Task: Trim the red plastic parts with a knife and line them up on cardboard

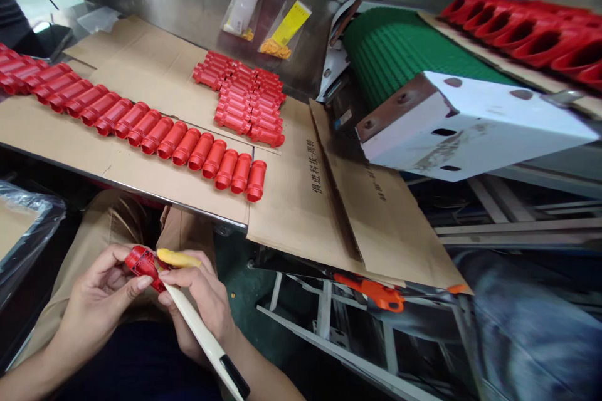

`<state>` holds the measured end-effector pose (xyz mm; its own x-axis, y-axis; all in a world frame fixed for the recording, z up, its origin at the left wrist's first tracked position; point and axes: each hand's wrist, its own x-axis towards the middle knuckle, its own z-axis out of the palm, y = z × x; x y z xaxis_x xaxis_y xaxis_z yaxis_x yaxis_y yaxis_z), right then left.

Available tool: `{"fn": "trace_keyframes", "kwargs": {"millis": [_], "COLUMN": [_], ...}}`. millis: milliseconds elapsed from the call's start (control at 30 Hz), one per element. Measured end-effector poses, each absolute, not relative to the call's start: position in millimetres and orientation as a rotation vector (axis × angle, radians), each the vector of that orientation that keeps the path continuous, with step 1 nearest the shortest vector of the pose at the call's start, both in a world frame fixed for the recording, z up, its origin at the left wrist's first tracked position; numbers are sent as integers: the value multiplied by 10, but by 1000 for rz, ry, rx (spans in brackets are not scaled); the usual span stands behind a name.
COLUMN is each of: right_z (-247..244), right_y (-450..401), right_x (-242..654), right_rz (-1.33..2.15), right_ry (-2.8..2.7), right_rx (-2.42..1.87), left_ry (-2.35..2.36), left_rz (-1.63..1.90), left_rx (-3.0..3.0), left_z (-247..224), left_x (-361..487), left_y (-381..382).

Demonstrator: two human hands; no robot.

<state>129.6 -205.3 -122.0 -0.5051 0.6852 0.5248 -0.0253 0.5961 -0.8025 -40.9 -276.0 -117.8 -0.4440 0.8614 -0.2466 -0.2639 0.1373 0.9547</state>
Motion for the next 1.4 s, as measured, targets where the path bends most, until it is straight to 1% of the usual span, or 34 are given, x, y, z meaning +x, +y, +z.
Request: {"fn": "trace_keyframes", "kwargs": {"millis": [67, 133, 200, 267, 300, 433, 500, 533, 600, 667, 733, 800, 900, 1133, 1400], "right_z": [-1202, -1175, -1135, -1098, -1090, -1163, -1223, -1241, -1237, -1186, -1123, -1087, -1107, -1229, -1231], "right_y": [-1985, -1910, -1844, -1800, -1789, -1823, -1874, -1902, -1949, -1975, -1979, -1974, -1971, -1980, -1994], "right_x": [1379, 1478, 1551, 1558, 1534, 1363, 1308, 1300, 1319, 1366, 1415, 1439, 1414, 1324, 1326], "right_rz": [1119, 1262, 1301, 1315, 1375, 1909, 2049, 2048, 1864, 1461, 1088, 944, 924, 911, 933], "right_ry": [-1893, -1757, -1662, -1702, -1723, -1508, -1406, -1406, -1541, -1766, -1909, -1945, -1920, -1874, -1858], "right_rx": [-556, -635, -735, -828, -870, -1000, -1057, -1079, -1056, -941, -754, -586, -472, -443, -445], "left_ry": [1387, 1280, 1200, 1173, 1169, 1142, 1089, 1100, 1219, 1362, 1388, 1339, 1320, 1357, 1330], "left_rz": [1493, 1464, 1391, 1300, 1256, 1162, 1225, 1281, 1380, 1435, 1456, 1451, 1434, 1436, 1451], "left_rx": [529, 381, 252, 198, 190, 143, 189, 243, 346, 363, 332, 352, 382, 336, 309], "left_z": [-1163, -1116, -1051, -995, -978, -999, -1034, -1046, -1052, -1042, -1039, -1052, -1071, -990, -1065], "left_x": [-420, -431, -444, -463, -474, -517, -527, -525, -511, -495, -493, -503, -511, -451, -466], "left_y": [-2754, -2745, -2733, -2723, -2720, -2735, -2757, -2765, -2770, -2753, -2724, -2701, -2695, -2717, -2734]}}
